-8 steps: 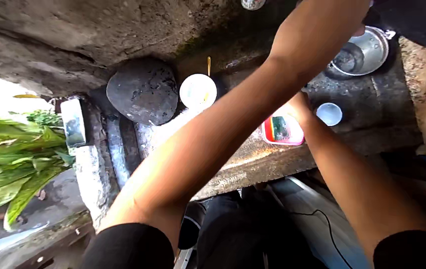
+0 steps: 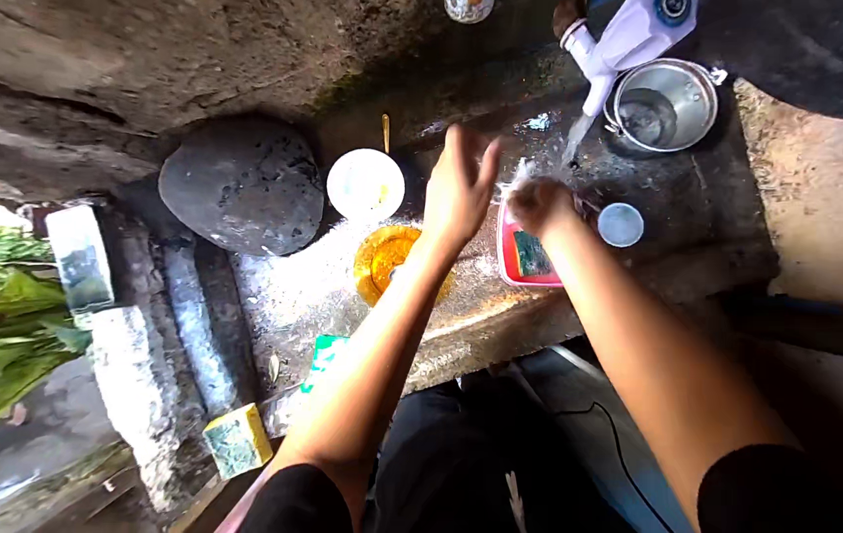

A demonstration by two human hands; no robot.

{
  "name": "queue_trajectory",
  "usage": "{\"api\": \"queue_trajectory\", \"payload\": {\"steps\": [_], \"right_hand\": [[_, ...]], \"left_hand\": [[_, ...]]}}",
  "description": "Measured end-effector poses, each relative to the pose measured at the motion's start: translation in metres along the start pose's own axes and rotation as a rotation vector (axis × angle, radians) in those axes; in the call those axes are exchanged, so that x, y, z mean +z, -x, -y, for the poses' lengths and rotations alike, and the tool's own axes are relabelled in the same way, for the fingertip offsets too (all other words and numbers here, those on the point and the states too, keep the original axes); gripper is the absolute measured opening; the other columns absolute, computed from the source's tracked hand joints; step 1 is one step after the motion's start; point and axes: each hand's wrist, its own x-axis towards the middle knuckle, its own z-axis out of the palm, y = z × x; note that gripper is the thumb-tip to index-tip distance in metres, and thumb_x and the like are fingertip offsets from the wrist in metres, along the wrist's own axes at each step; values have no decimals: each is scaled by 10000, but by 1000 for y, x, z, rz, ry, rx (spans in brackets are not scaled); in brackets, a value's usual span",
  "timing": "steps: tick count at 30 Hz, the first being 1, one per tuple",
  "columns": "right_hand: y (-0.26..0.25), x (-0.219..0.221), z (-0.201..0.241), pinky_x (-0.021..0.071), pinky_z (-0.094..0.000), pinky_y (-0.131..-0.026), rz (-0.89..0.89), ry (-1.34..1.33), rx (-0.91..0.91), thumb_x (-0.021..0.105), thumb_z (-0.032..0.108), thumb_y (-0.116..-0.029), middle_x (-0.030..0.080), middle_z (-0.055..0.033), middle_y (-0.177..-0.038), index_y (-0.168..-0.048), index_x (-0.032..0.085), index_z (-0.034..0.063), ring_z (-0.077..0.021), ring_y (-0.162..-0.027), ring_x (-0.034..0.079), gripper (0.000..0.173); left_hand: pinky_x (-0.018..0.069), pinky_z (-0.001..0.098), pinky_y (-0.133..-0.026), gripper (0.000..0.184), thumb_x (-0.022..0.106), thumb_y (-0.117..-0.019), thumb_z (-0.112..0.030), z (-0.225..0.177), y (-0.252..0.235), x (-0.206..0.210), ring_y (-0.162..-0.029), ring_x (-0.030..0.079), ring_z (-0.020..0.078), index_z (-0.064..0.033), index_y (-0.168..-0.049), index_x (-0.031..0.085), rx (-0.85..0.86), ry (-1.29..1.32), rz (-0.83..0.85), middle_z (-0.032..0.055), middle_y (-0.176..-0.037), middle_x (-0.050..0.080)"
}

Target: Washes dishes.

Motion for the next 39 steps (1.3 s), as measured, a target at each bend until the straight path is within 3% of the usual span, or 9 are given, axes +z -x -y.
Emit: {"api": "queue_trajectory", "payload": {"steps": [4,7,10,16,20,22,27,32,39], "right_hand": [[-9,0,-5,529,-239,-580,2,-203,-6,373,99,-1042,502,8,-772,-1002,464,146,-86,-594,532,110],[2,-10,8,608,-337,-828,141,344,-145,410,-42,-1012,628,-84,-1020,-1187,533,0,-146,-863,673,218],[15,-10,32,621,-405,-822,205,949,-299,578,-18,-971,725,-152,-1031,-1134,674,-49,-205,-879,720,191],[46,15,88,644,-400,-853,278,945,-301,486,40,-1042,743,-189,-1078,-1241,597,-87,-253,-911,766,261],[51,22,95,634,-356,-679,390,891,-299,514,162,-1074,710,-92,-862,-1145,652,-18,-187,-703,711,238],[38,25,78,425,-220,-454,334,722,-284,469,360,-1095,509,47,-637,-965,621,101,-57,-481,459,328],[17,37,32,329,-201,-421,52,213,-186,402,252,-1104,397,80,-623,-1034,526,163,-35,-456,366,169],[13,23,30,613,-359,-766,213,325,-141,418,106,-1066,644,-36,-898,-1131,554,67,-155,-777,677,156],[38,14,62,610,-414,-914,336,813,-187,374,57,-1069,712,-214,-1146,-1252,586,-84,-265,-989,741,314]], "left_hand": [[564,572,-811,497,446,-1080,-458,87,61,28,-903,689,350,-37,-1316,567,-442,-28,223,206,-1016,688],[553,547,-856,447,477,-1083,-413,102,79,48,-931,690,319,-51,-1325,578,-519,53,302,180,-1030,704],[553,549,-859,413,480,-1086,-370,94,71,61,-937,691,319,-57,-1335,580,-486,91,333,179,-1045,707],[543,292,-607,298,397,-1113,-200,63,-10,107,-648,601,122,0,-1268,554,-476,809,175,68,-863,645],[560,335,-809,272,566,-1017,-91,53,-30,120,-909,636,145,9,-1267,604,-359,862,170,103,-1081,668],[552,369,-917,284,535,-1052,-148,53,-33,126,-1025,654,175,3,-1273,631,-291,734,175,129,-1141,686],[507,263,-649,330,335,-1112,-350,54,-42,141,-691,563,66,-149,-1021,580,-544,1286,92,-33,-778,565],[480,273,-570,405,385,-1096,-429,72,-42,114,-641,556,95,-119,-1003,627,-665,1054,133,-6,-767,589],[413,216,-504,307,381,-1110,-295,65,-11,64,-553,470,56,-109,-1290,544,-482,712,390,-5,-761,542]]}}
